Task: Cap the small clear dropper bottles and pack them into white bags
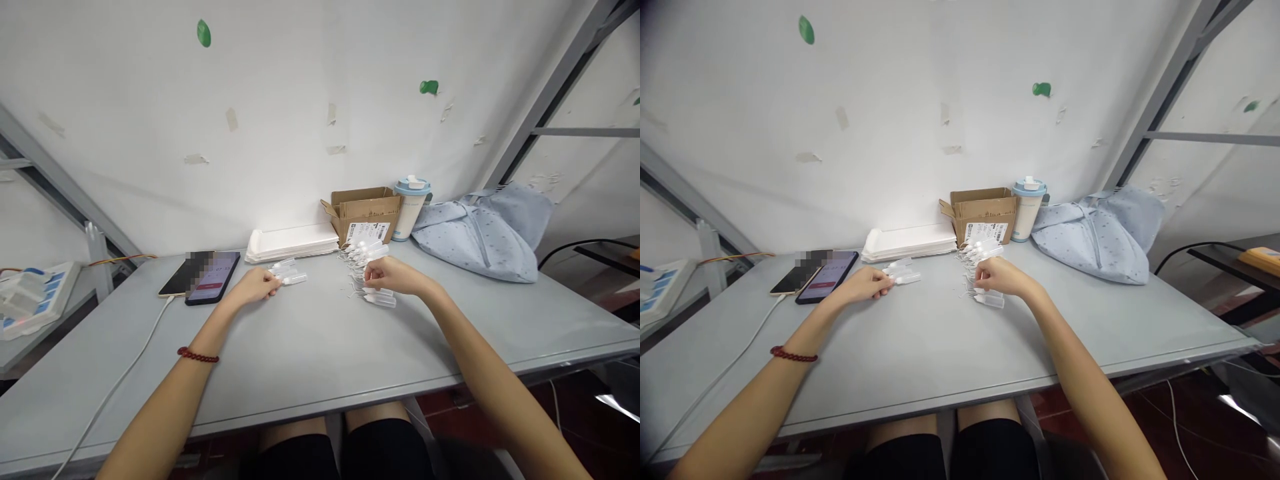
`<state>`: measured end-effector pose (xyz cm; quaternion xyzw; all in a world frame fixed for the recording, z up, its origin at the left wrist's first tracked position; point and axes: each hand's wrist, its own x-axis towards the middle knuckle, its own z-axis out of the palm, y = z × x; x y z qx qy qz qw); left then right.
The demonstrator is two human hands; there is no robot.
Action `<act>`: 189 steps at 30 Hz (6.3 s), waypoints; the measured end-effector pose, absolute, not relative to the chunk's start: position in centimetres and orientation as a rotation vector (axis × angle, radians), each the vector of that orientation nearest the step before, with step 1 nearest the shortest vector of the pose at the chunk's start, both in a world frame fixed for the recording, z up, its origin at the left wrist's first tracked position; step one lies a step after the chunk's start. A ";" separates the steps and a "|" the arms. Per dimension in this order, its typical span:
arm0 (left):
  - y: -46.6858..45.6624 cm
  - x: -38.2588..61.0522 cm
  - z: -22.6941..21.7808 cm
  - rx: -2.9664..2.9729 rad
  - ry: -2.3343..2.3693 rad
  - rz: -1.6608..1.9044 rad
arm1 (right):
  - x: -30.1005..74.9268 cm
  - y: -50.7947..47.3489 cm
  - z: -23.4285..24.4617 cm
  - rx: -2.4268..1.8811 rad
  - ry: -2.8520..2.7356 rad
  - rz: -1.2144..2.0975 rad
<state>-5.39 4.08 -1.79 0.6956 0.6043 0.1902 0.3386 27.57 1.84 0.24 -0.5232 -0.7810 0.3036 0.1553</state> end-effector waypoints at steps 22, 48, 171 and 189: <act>3.2 -4.0 -1.4 1.976 1.756 0.471 | 27.1 0.9 0.6 -1.694 -2.462 1.065; -0.2 0.5 -0.7 1.690 1.022 0.662 | 23.5 -0.3 -0.6 -1.014 -2.225 1.013; -0.6 1.3 -1.0 1.543 1.026 0.703 | 21.6 -1.7 -0.4 -1.050 -2.156 1.178; -1.2 0.8 0.3 1.695 0.989 0.484 | 21.3 -2.3 -0.3 -0.941 -2.199 1.213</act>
